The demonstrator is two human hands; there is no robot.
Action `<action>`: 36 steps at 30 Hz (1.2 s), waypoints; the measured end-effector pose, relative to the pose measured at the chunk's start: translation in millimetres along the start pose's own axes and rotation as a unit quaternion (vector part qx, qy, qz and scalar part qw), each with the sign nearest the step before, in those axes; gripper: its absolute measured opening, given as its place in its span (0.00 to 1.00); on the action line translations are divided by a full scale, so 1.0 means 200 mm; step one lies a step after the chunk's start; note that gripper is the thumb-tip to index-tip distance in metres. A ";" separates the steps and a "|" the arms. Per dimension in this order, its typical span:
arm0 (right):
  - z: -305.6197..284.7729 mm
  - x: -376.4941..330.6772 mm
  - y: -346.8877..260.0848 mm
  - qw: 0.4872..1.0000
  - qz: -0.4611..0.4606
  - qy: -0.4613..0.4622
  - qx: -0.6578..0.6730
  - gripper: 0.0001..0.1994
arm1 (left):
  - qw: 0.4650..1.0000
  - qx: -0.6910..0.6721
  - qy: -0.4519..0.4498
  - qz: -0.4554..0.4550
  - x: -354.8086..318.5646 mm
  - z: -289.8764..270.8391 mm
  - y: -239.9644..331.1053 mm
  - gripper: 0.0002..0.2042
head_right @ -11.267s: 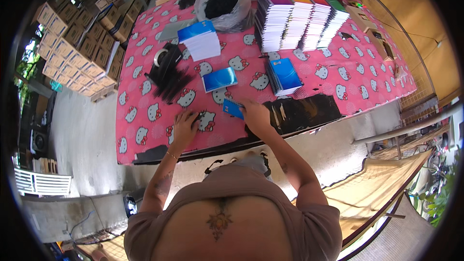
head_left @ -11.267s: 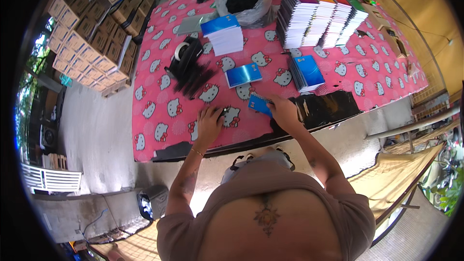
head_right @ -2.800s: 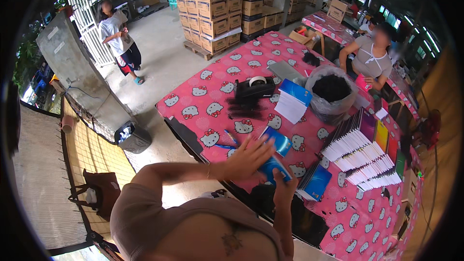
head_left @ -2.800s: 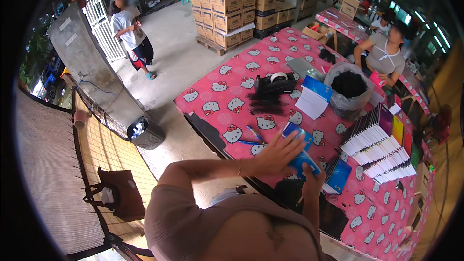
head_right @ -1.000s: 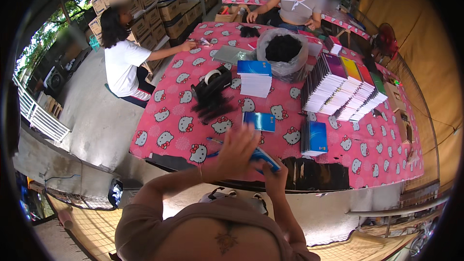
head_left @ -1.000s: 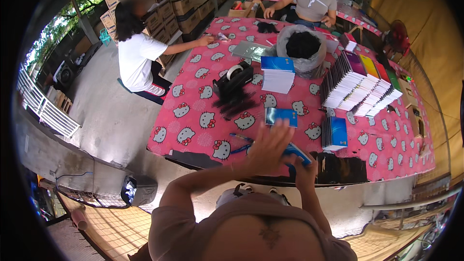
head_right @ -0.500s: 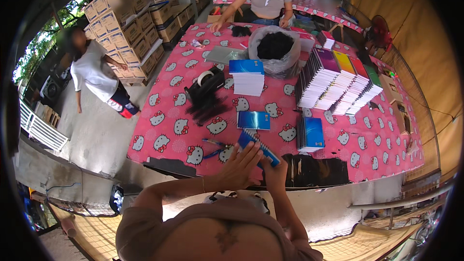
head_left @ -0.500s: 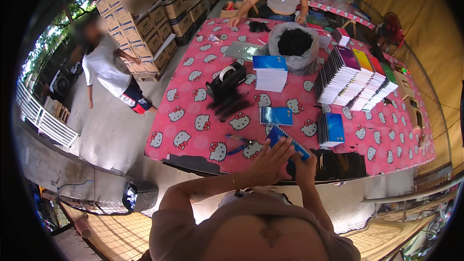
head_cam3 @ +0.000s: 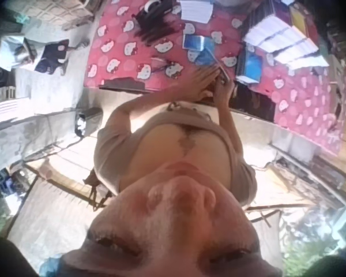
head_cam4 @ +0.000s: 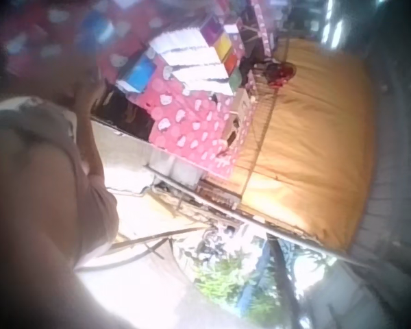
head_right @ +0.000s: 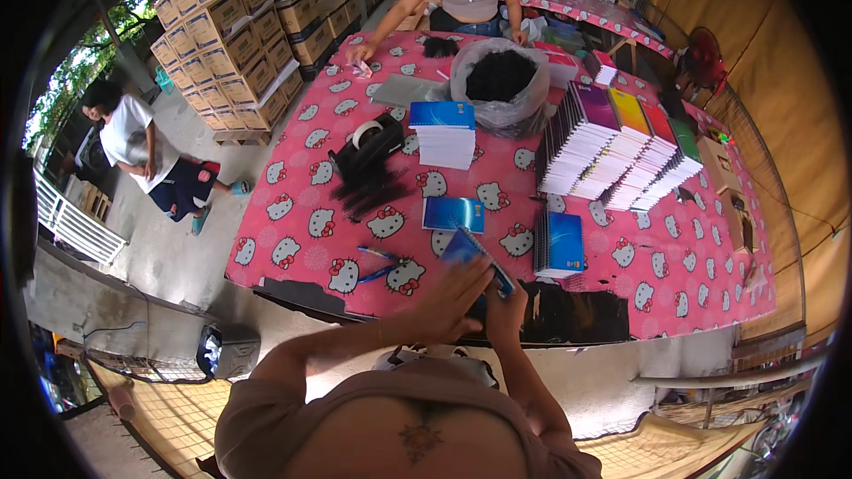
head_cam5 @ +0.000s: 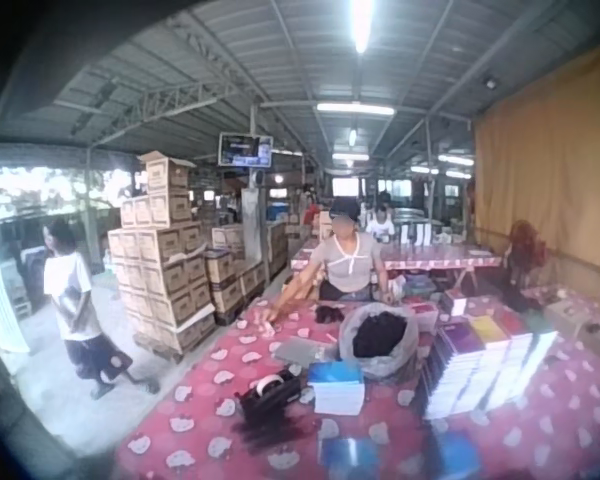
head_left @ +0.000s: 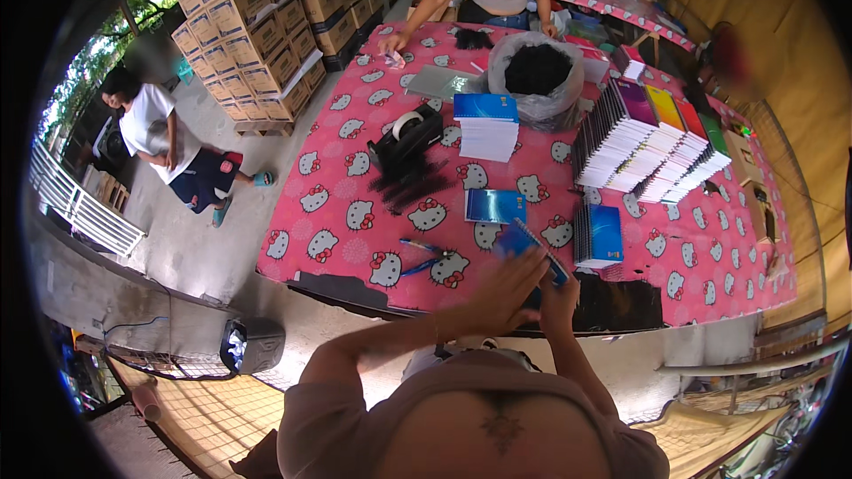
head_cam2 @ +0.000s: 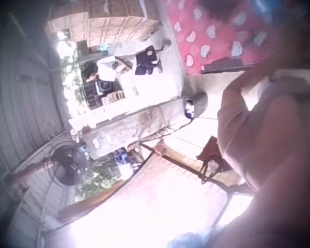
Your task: The person prepares booklets by inserting small items into them, closing them, and stacking them on a table.
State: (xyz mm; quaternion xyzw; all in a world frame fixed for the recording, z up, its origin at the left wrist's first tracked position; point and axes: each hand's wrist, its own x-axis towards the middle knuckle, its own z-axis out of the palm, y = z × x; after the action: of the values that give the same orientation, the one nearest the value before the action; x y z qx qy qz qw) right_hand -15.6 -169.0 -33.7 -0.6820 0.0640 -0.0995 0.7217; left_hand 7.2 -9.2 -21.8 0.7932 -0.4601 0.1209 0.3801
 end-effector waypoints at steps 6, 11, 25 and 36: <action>0.10 -0.05 -0.12 0.983 -0.156 -0.007 -0.095 0.25 | 0.851 -0.449 0.056 -0.266 0.03 0.05 0.11 0.29; 0.01 -0.01 -0.20 0.831 -0.361 -0.103 -0.410 0.26 | 0.806 -0.442 0.133 -0.370 -0.10 0.04 -0.11 0.17; 0.07 0.21 0.27 0.792 -0.339 -0.210 -0.462 0.13 | 0.919 -0.095 0.223 -0.312 -0.29 0.33 -0.42 0.20; 0.15 0.29 0.22 0.799 -0.274 -0.249 -0.475 0.19 | 0.921 -0.086 0.237 -0.297 -0.28 0.32 -0.48 0.24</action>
State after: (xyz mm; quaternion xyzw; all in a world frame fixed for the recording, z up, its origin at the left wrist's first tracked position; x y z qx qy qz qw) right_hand 49.5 -150.8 -73.3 -0.9295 -0.2679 -0.0770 0.2414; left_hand 44.9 9.1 -142.6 0.8060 -0.1084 0.1471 0.5630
